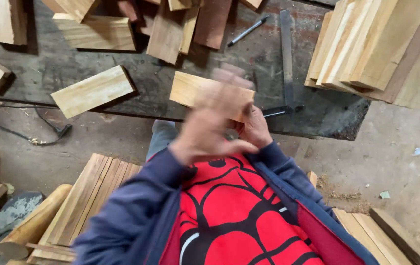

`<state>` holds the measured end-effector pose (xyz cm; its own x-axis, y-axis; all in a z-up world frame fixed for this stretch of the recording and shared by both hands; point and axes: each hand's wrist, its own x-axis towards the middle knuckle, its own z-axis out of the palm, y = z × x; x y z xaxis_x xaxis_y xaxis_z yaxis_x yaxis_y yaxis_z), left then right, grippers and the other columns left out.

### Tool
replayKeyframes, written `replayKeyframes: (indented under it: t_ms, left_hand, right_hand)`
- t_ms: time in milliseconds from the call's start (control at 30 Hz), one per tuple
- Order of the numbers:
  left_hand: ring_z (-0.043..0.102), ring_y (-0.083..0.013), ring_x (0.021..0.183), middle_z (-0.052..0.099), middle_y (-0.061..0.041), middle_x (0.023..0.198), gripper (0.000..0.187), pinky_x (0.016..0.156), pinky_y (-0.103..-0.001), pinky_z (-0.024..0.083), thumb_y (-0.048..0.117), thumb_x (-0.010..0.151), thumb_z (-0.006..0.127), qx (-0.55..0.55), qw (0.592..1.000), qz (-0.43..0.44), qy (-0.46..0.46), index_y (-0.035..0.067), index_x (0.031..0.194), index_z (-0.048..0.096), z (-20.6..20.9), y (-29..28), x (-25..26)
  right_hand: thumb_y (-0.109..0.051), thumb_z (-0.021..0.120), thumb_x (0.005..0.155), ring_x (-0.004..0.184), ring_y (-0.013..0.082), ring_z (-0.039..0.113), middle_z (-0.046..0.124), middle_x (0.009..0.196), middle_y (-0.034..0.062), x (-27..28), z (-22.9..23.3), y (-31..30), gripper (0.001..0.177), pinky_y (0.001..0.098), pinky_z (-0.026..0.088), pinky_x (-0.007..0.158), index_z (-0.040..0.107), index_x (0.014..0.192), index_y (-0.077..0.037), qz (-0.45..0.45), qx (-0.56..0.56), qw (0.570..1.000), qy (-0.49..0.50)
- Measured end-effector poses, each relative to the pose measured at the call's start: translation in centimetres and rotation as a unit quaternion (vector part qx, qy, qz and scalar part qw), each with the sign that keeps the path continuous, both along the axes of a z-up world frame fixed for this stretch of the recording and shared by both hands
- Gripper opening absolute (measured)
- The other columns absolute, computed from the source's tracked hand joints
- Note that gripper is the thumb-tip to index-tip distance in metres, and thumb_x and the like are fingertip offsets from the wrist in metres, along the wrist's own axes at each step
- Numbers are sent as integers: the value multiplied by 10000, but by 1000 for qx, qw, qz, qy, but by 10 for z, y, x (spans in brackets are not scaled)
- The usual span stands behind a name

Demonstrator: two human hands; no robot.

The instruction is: Measuring, marking, and sorting wood blocks on a workbench using a try square and a pen.

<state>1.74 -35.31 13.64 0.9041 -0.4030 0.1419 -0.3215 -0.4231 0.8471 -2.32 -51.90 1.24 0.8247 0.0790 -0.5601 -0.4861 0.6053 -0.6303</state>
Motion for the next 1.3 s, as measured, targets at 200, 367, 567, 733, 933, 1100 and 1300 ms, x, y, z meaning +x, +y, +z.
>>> replayKeyframes:
  t_ms: [200, 367, 567, 733, 933, 1100, 1300]
  left_hand:
    - [334, -317, 1322, 347, -138, 1413, 752, 1085, -405, 251, 728, 736, 359, 105, 983, -65, -133, 258, 1317, 440, -22, -9, -7]
    - [422, -433, 1170, 445, -294, 1266, 667, 996, -488, 308, 537, 916, 443, 173, 946, 271, 29, -1, 1310, 436, -73, 120, -19]
    - [654, -302, 865, 640, -207, 993, 397, 714, -449, 561, 129, 786, 640, -404, 732, 201, 511, 69, 1173, 573, -58, 46, 6]
    - [670, -283, 748, 649, -222, 913, 324, 630, -413, 578, 102, 822, 604, -364, 720, 313, 501, 66, 1144, 597, -61, 39, -10]
    - [641, -234, 800, 638, -180, 946, 291, 674, -384, 566, 117, 836, 584, -341, 752, 311, 471, 54, 1120, 602, -66, 62, -17]
    - [624, -134, 803, 682, -85, 889, 287, 743, -300, 525, 138, 769, 670, -179, 851, 121, 479, 132, 1056, 671, -30, 82, 17]
    - [586, -260, 845, 666, -146, 936, 313, 799, -421, 472, 187, 760, 667, -102, 885, -145, 431, 111, 1061, 632, -51, 34, 44]
  right_hand:
    - [-379, 575, 826, 908, 371, 626, 585, 1095, 236, -25, 18, -17, 514, 517, 567, 657, 515, 1170, -2, -37, 32, 999, -1]
    - [-357, 588, 807, 885, 395, 627, 595, 1075, 231, -31, 15, -54, 507, 555, 554, 640, 496, 1188, -34, -53, 56, 997, 20]
    - [-251, 761, 710, 538, 284, 614, 585, 740, 154, 14, -32, -60, 425, 467, 552, 500, 527, 971, -12, 27, -54, 997, 44]
    - [-539, 557, 820, 1119, 389, 486, 531, 1186, 195, 53, 80, 13, 620, 482, 373, 952, 428, 1239, -100, 102, -638, 733, -214]
    - [-704, 257, 802, 1227, 316, 422, 455, 1321, 149, 29, 53, 12, 836, 394, 281, 1041, 456, 1289, -54, 257, -686, 507, -453]
    - [-605, 228, 917, 1238, 367, 393, 446, 1326, 212, 9, 57, -63, 790, 475, 227, 1022, 407, 1327, 46, 238, -774, 517, -278]
    - [-469, 719, 659, 792, 360, 636, 636, 800, 129, -12, 63, -27, 592, 463, 512, 724, 523, 1115, -146, 478, -561, 659, -150]
